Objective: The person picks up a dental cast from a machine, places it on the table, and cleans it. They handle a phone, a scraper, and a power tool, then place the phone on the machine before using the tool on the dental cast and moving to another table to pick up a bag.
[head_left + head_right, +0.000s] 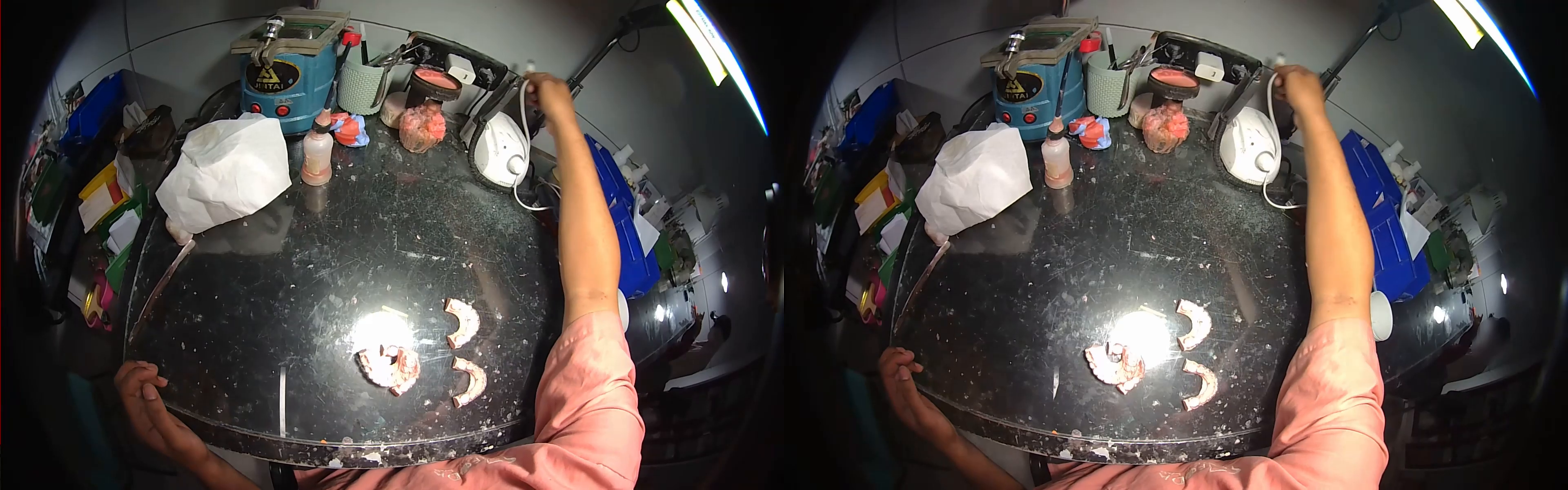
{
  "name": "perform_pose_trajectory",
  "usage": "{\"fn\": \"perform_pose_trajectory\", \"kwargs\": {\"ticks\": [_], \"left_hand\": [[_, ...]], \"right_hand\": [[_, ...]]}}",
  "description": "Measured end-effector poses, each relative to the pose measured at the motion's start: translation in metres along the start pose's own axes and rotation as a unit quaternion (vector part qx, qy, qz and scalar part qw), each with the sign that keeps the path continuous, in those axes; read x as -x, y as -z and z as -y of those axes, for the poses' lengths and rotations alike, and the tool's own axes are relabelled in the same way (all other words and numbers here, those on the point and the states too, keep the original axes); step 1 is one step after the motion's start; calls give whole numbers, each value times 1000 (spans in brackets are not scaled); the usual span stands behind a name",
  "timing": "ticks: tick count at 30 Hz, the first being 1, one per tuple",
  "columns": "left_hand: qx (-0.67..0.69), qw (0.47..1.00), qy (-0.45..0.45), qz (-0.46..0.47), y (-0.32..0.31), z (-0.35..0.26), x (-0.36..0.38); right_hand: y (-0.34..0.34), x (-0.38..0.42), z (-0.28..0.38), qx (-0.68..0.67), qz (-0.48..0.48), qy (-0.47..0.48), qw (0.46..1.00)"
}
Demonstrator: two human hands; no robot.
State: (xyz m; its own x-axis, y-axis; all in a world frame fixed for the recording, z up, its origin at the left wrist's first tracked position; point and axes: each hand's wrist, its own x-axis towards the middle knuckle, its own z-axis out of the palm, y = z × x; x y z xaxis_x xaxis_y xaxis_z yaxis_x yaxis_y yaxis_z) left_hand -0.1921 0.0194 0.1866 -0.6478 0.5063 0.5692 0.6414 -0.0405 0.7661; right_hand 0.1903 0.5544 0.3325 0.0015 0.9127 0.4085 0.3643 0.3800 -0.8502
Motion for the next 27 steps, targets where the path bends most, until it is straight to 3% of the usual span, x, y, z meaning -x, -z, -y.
{"fn": "perform_pose_trajectory", "kwargs": {"ticks": [4, 6, 8, 10, 11, 12, 14, 16, 18, 21, 22, 24, 25, 27], "left_hand": [[-9, 1000, -5, 6, -2, -4, -1], [10, 1000, -14, -8, -4, -6, -1], [16, 1000, -10, -20, -6, -9, 1], [22, 999, -9, -36, -9, -11, 1], [26, 999, -11, -41, -9, -12, 2], [28, 998, -12, -46, -8, -12, 2], [39, 998, -10, -54, -7, -12, 2], [58, 997, -12, -41, -7, -13, 2], [61, 997, -10, -43, -8, -13, 1], [64, 997, -12, -44, -5, -11, 0], [71, 996, -15, -46, -5, -10, 0], [78, 995, -15, -53, -4, -10, 0], [81, 995, -13, -53, -4, -12, 0], [84, 995, -9, -57, -4, -11, 0]], "right_hand": [[20, 49, 69, -64, 32, 74, 995], [-6, 96, 102, 97, 84, 79, 989], [-37, 102, 95, 369, 41, 206, 905], [-58, 82, 71, 535, -31, 337, 774], [-65, 75, 73, 592, -22, 269, 759], [-70, 67, 71, 591, -24, 274, 758], [-78, 55, 71, 685, -20, 269, 677], [-86, 49, 75, 700, -10, 261, 665], [-96, 45, 80, 746, 79, 189, 634], [-112, 53, 69, 770, 128, 196, 594], [-110, 52, 67, 773, 128, 197, 589], [-104, 48, 63, 741, 87, 173, 643], [-100, 46, 57, 741, 87, 175, 642], [-96, 44, 51, 699, 56, 216, 679]]}}
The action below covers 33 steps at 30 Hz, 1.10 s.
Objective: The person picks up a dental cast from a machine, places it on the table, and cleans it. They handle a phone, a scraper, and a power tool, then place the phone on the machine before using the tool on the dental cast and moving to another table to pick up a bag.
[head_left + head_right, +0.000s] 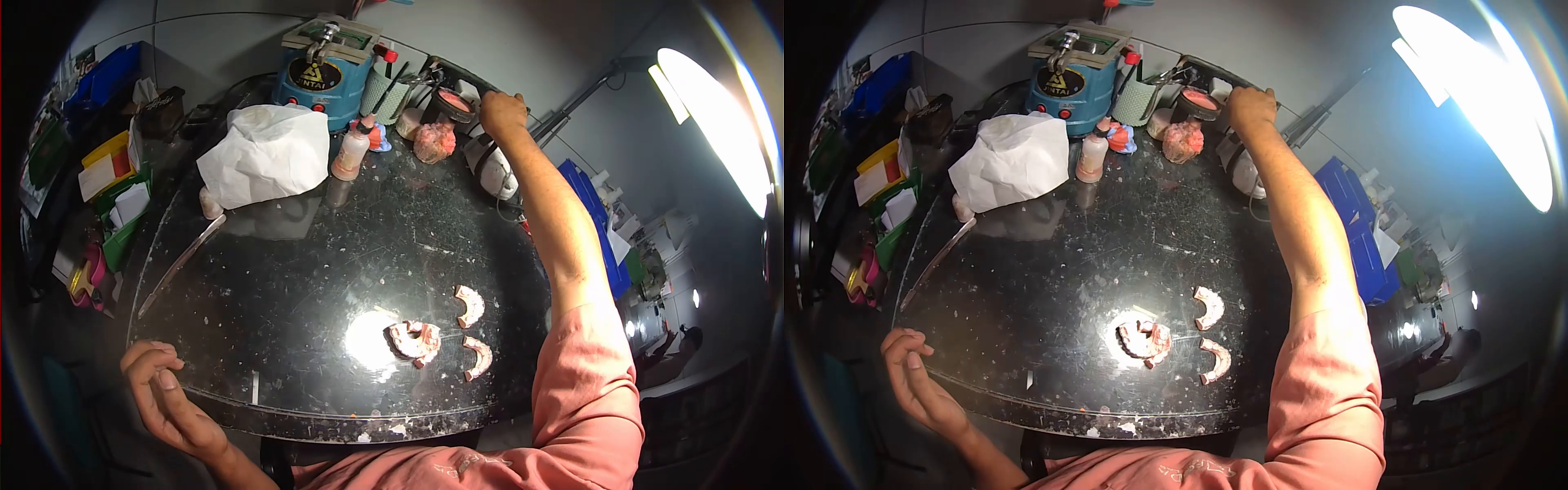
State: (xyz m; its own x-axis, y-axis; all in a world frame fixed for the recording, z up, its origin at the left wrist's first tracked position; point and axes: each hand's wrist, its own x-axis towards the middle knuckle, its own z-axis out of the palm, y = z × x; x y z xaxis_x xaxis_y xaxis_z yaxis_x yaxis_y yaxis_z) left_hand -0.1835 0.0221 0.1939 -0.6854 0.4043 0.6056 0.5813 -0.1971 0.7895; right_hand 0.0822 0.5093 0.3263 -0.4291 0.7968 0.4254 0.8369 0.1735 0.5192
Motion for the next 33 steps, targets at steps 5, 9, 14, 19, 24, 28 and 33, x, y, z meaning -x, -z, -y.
{"fn": "perform_pose_trajectory", "kwargs": {"ticks": [5, 9, 14, 19, 24, 28, 33], "left_hand": [[3, 1000, -13, 1, 2, 3, 0], [11, 1000, -2, -4, 1, 1, 0], [12, 1000, -1, -2, 2, 2, 0], [6, 1000, -2, -5, 1, 1, 0], [23, 1000, -9, 5, 3, 7, 1], [9, 1000, -9, -1, 4, 7, 1], [7, 1000, 9, -5, 1, 0, 0]], "right_hand": [[-2, -1, 0, 40, 24, 5, 999], [-5, 4, -1, 57, -5, 31, 998], [-5, 4, 0, 76, 4, 41, 996], [-6, 4, -1, 83, -2, 49, 995], [-7, 5, 1, 79, -4, 54, 995], [-10, 4, -1, 81, -8, 64, 995], [-14, 2, -3, 75, -20, 87, 993]]}}
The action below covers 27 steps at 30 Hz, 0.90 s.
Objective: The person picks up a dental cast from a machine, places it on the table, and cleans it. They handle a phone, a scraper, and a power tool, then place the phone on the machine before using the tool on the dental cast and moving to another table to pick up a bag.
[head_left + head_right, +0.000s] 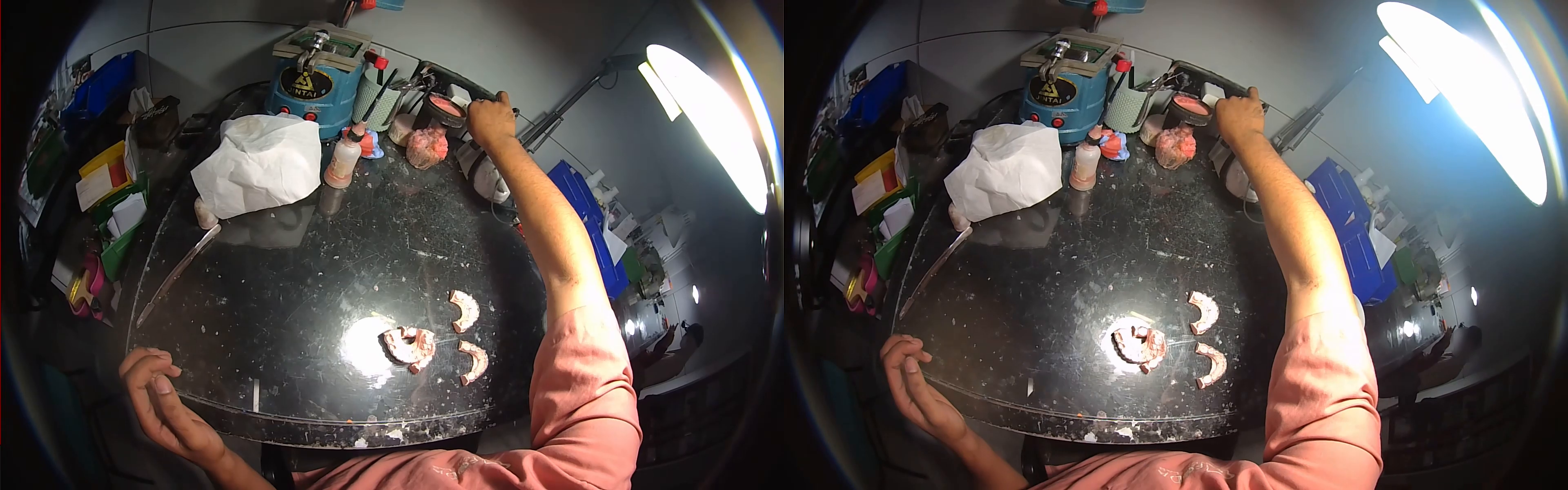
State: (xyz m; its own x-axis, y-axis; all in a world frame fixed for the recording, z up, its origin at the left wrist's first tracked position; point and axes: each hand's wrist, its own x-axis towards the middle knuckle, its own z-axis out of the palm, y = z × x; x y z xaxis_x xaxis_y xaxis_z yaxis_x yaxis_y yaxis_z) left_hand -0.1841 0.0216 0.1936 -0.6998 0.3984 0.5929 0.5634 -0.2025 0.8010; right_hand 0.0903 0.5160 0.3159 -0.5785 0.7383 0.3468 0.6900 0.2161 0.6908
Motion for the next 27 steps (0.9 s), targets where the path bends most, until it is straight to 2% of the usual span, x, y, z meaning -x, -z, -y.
{"fn": "perform_pose_trajectory", "kwargs": {"ticks": [9, 16, 18, 21, 27], "left_hand": [[-8, 1000, 6, -2, 0, 1, 0], [-10, 1000, -26, 10, 7, 14, 2], [-13, 999, -34, 13, 6, 13, 2], [-10, 1000, -22, 19, 6, 11, 1], [-22, 999, -30, 22, 7, 15, 1]], "right_hand": [[3, 0, 2, 20, 7, -2, 1000], [2, 0, 4, 16, 18, 6, 1000], [-5, -1, 5, 33, -24, 25, 999], [-8, 0, 6, 22, -28, 27, 999], [-2, 2, 5, 15, -3, 12, 1000]]}}
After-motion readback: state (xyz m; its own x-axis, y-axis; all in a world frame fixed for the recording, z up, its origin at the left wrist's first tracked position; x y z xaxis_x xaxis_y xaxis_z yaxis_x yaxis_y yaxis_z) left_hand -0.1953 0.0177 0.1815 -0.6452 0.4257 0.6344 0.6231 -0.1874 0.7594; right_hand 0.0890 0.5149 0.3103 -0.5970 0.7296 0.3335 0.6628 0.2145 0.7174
